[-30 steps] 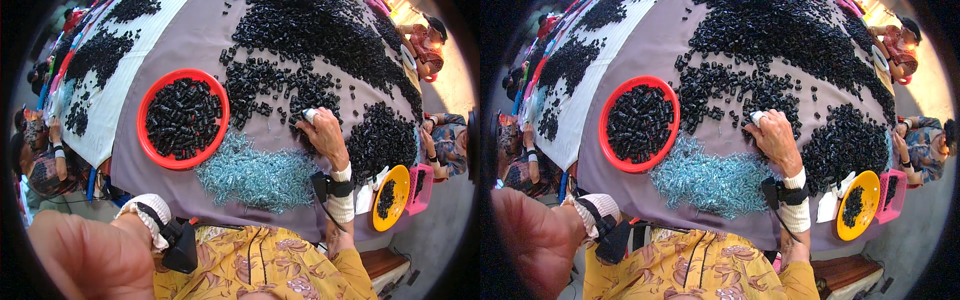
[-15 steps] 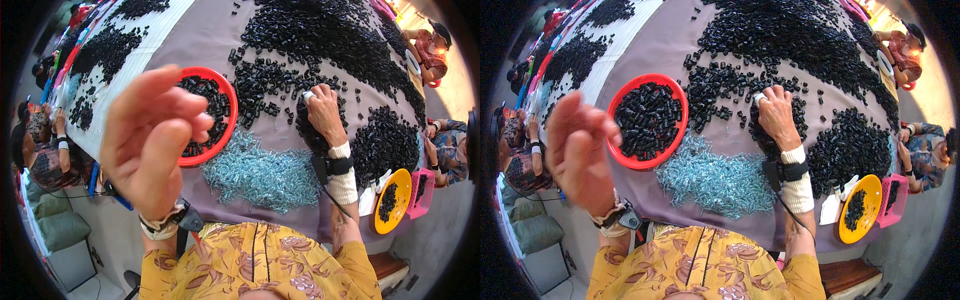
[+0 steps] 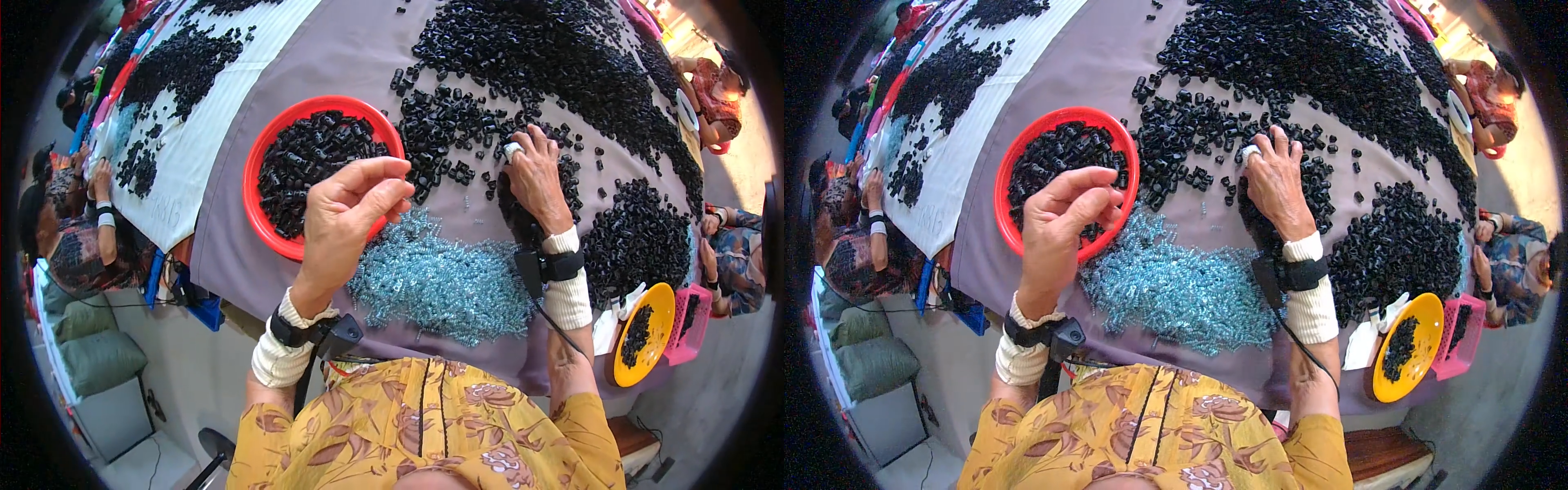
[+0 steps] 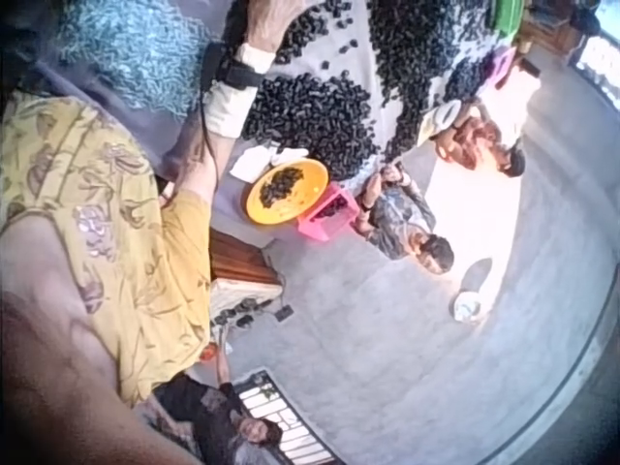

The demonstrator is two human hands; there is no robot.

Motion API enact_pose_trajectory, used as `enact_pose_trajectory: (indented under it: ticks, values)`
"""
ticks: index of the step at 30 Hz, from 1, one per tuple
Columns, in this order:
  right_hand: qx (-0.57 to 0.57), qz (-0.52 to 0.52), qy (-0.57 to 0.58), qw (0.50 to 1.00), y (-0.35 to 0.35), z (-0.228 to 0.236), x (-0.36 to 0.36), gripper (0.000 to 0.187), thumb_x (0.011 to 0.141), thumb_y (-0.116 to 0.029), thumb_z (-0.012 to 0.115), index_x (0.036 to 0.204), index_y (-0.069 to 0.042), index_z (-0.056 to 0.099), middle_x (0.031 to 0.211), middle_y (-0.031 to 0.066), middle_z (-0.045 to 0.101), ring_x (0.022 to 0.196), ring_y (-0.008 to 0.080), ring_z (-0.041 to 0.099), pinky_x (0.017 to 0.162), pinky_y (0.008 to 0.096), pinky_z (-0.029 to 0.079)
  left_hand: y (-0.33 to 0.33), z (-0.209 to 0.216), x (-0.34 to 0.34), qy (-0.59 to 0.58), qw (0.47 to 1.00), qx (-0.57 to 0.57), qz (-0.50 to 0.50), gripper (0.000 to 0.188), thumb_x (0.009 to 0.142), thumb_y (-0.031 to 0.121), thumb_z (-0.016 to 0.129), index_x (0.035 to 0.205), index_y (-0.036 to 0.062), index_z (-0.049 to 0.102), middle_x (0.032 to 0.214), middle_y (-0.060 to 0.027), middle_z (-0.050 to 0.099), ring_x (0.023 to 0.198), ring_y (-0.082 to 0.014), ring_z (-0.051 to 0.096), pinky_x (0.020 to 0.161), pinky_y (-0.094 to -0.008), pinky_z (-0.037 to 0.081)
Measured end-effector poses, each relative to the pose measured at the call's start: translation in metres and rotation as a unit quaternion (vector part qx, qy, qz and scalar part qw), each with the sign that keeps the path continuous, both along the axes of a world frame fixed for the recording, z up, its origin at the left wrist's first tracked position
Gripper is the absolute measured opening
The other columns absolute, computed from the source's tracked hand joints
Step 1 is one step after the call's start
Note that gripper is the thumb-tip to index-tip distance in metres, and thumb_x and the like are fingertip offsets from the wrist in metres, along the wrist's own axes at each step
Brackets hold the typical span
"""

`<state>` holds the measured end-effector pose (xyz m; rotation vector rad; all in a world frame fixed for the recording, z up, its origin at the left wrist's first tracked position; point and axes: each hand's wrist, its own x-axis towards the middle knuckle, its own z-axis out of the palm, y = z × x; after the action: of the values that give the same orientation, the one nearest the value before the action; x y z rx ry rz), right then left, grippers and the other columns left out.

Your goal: Manually assembling or sorting small black shoe components in a workshop setting using a cylindrical tool.

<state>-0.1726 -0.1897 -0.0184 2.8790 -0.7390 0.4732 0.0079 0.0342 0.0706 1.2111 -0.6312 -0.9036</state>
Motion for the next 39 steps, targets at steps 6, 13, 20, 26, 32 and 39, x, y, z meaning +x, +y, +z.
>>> enact_pose_trajectory:
  ticks: [6, 13, 20, 26, 32, 39]
  values:
    - [0.242, 0.046, -0.147, 0.958, 0.027, 0.039, -0.004, 0.024, 0.07, -0.012, 0.072, 0.087, 0.002, 0.061, 0.108, 0.0118, 0.057, 0.113, 0.0318, 0.048, 0.092, 0.0423, 0.04, -0.014, -0.021, -0.013, 0.025, 0.997, 0.03, -0.063, 0.02, 0.089, 0.008, 0.059, 0.105, -0.0016, 0.063, 0.086, -0.0084, 0.067, 0.074, -0.0101, 0.062, 0.067, -0.023, 0.051]
    - [0.364, 0.167, -0.234, 0.886, 0.064, 0.072, 0.011, 0.03, 0.068, -0.011, 0.075, 0.091, 0.002, 0.062, 0.103, 0.013, 0.061, 0.105, 0.0292, 0.056, 0.083, 0.0362, 0.048, -0.032, -0.045, -0.027, 0.089, 0.985, 0.019, -0.145, 0.026, 0.09, 0.012, 0.06, 0.112, -0.0014, 0.06, 0.096, -0.0085, 0.066, 0.077, -0.0115, 0.063, 0.069, -0.0238, 0.052]
    - [0.38, 0.119, -0.205, 0.894, 0.059, 0.073, 0.012, 0.025, 0.071, -0.013, 0.075, 0.09, 0.0, 0.064, 0.089, 0.0113, 0.062, 0.078, 0.0263, 0.062, 0.067, 0.034, 0.049, -0.027, -0.047, -0.015, 0.182, 0.972, 0.019, -0.146, 0.022, 0.091, 0.014, 0.058, 0.108, -0.0012, 0.06, 0.09, -0.0093, 0.066, 0.076, -0.0149, 0.064, 0.068, -0.0274, 0.055]
    - [0.243, 0.073, -0.09, 0.963, 0.051, 0.031, 0.004, 0.018, 0.074, -0.013, 0.069, 0.078, 0.001, 0.058, 0.074, 0.0153, 0.058, 0.069, 0.0334, 0.058, 0.063, 0.0413, 0.046, -0.022, -0.052, -0.004, 0.178, 0.979, 0.019, -0.096, 0.023, 0.093, 0.015, 0.056, 0.109, -0.0009, 0.06, 0.092, -0.0098, 0.066, 0.077, -0.0143, 0.065, 0.07, -0.0277, 0.055]
    - [0.117, 0.09, 0.003, 0.989, 0.065, 0.008, 0.014, 0.012, 0.073, -0.013, 0.065, 0.073, -0.004, 0.058, 0.079, 0.0082, 0.058, 0.077, 0.0258, 0.055, 0.07, 0.0379, 0.041, -0.018, -0.054, -0.002, 0.165, 0.98, 0.014, -0.11, 0.026, 0.093, 0.012, 0.055, 0.114, -0.002, 0.057, 0.094, -0.0105, 0.065, 0.079, -0.0145, 0.065, 0.072, -0.028, 0.055]
    - [0.073, 0.125, -0.021, 0.989, 0.066, -0.008, 0.015, 0.003, 0.071, -0.007, 0.057, 0.073, -0.006, 0.055, 0.077, 0.0069, 0.053, 0.078, 0.0244, 0.05, 0.07, 0.036, 0.039, -0.017, -0.059, -0.002, 0.153, 0.98, 0.004, -0.126, 0.027, 0.091, 0.009, 0.056, 0.116, -0.0022, 0.056, 0.097, -0.0116, 0.065, 0.082, -0.016, 0.065, 0.073, -0.0293, 0.055]
